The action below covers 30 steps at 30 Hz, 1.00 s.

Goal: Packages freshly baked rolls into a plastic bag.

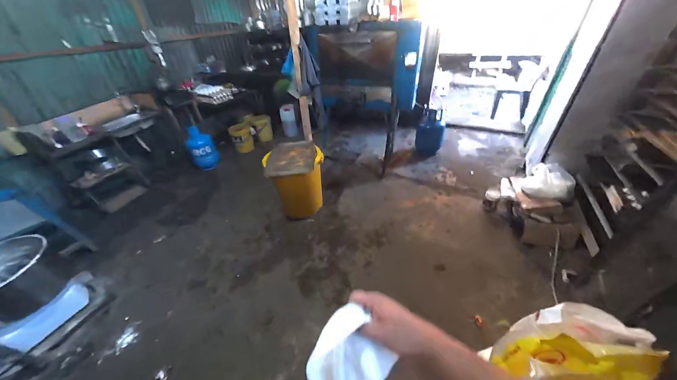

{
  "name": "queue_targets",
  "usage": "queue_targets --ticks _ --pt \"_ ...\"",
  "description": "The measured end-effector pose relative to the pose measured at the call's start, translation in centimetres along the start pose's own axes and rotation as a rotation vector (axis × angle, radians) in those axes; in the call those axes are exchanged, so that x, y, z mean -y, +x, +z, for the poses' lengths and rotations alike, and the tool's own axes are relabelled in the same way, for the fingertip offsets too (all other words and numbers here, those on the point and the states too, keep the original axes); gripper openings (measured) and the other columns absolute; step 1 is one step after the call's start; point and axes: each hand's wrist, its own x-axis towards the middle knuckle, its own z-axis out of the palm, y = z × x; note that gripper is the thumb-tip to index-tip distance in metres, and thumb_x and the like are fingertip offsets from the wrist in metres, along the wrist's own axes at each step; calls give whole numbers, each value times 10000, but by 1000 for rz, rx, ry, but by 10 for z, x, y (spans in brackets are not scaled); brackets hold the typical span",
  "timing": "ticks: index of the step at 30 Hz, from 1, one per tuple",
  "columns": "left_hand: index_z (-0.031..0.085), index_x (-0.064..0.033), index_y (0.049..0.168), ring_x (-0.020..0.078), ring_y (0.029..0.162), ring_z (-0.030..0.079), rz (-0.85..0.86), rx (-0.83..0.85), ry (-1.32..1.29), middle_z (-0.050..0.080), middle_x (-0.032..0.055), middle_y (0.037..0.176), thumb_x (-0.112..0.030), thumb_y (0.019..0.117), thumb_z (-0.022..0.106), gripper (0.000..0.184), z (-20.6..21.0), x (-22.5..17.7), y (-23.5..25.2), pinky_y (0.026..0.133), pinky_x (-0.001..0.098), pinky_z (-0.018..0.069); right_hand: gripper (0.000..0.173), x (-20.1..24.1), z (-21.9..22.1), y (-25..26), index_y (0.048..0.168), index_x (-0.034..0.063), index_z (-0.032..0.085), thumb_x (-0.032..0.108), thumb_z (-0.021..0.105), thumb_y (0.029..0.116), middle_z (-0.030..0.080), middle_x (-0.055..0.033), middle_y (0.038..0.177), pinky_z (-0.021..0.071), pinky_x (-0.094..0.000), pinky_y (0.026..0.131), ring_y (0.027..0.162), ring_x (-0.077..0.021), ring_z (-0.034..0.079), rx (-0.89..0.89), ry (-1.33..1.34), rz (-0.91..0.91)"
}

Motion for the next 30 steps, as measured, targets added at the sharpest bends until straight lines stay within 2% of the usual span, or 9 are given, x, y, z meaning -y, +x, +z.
queue_targets --ticks 6,10,13,16,19,21,24,27,30 --pt "661 -31 967 131 823 692 75 -59 -373 719 35 877 -134 980 536 163 5 -41 262 795 331 588 253 -31 -171 127 989 28 675 202 508 1066 662 -72 848 548 -376 753 779 -145 645 -126 -69 323" --pt "658 53 1180 227 994 669 -131 210 -344 702 170 1067 -93 1020 583 229 78 -24 409 934 454 543 459 -65 -283 198 1047 4 666 315 338 1125 662 -133 939 532 -459 833 892 -221 652 -307 -109 609" --pt "576 58 1315 127 1102 653 -66 280 -657 690 120 1200 -132 1006 614 365 123 -68 504 1011 328 533 683 -120 -367 264 997 -22 645 515 241 1119 631 -189 933 501 -536 815 900 -304 633 -370 -187 779" --pt "355 59 1526 165 1305 583 220 386 -887 579 127 1454 -670 857 691 1045 125 -124 612 1091 345 493 764 -175 -442 332 1064 -27 665 593 220 1092 664 -240 1057 501 -606 894 1033 -371 652 -313 -285 891" --pt "343 75 1535 209 1328 569 352 364 -758 551 167 1478 -893 765 548 1254 112 -165 723 1096 364 488 792 -214 -514 417 1117 -8 689 629 220 1074 683 -246 1158 490 -642 940 1137 -396 651 -183 -455 980" --pt "405 60 1512 198 1274 594 220 165 -618 590 166 1420 -839 838 522 1129 104 -199 780 1065 348 497 774 -214 -552 481 1149 11 700 622 230 1075 685 -226 1234 484 -646 980 1211 -395 637 -61 -580 1019" --pt "392 0 1542 266 1245 598 13 34 -495 590 187 1397 -428 876 717 856 110 -254 883 1054 455 495 694 -214 -585 577 1137 20 706 564 277 1088 689 -220 1231 499 -650 937 1200 -408 641 74 -751 962" --pt "670 -15 1205 253 959 712 -73 -2 -342 729 146 1023 -197 871 786 398 120 -269 1017 893 501 573 582 -239 -618 663 1086 2 694 468 347 1097 692 -236 1166 520 -649 859 1130 -428 660 128 -865 895" --pt "724 -29 992 178 762 698 -6 209 -320 715 80 831 -84 933 681 91 94 -233 1151 744 411 595 593 -273 -691 731 1113 -2 692 486 355 1093 687 -246 1187 512 -664 888 1151 -438 652 42 -843 972"
